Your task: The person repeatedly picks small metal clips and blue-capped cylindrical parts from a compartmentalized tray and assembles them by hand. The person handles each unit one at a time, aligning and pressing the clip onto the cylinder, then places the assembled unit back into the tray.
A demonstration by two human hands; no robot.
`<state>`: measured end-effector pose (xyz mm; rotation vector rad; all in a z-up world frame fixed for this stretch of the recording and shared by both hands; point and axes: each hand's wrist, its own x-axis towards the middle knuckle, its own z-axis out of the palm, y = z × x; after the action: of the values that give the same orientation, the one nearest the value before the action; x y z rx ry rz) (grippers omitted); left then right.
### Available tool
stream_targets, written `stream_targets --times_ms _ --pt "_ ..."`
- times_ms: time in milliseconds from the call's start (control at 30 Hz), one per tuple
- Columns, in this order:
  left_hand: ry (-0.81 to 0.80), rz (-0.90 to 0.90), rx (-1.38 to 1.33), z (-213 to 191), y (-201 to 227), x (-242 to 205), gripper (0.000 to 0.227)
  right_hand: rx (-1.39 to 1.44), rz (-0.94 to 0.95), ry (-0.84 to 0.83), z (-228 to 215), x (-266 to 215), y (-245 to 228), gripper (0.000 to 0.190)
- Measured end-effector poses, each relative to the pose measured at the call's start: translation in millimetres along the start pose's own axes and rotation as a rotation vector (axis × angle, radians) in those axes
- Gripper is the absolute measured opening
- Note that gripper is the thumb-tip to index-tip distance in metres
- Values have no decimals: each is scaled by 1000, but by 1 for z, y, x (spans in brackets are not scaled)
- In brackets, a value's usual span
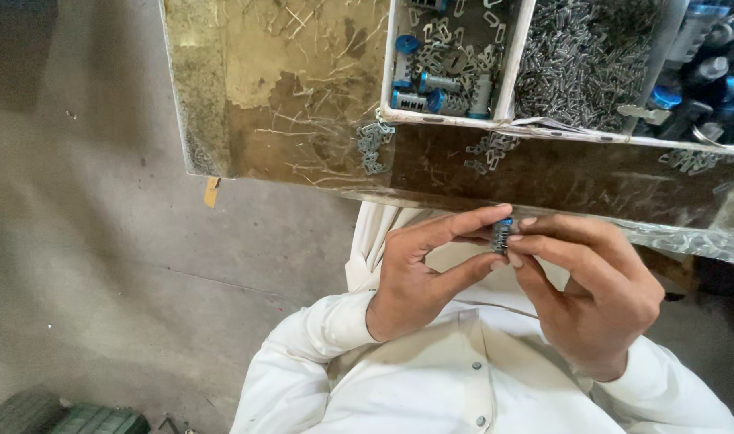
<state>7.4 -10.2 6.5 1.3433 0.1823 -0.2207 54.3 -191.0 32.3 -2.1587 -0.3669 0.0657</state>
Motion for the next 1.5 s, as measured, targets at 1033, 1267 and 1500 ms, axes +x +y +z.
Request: stream_targets --times_ms 1033,1267,1500 --pt "23 227 250 -1 1 1 29 -82 -72 252 -63 38 102 17" --pt "40 108 -20 -4 -14 -5 27 352 120 187 -40 4 49 16" --pt "-24 121 -39 -3 -14 -3 25 293 291 62 -28 -11 12 21"
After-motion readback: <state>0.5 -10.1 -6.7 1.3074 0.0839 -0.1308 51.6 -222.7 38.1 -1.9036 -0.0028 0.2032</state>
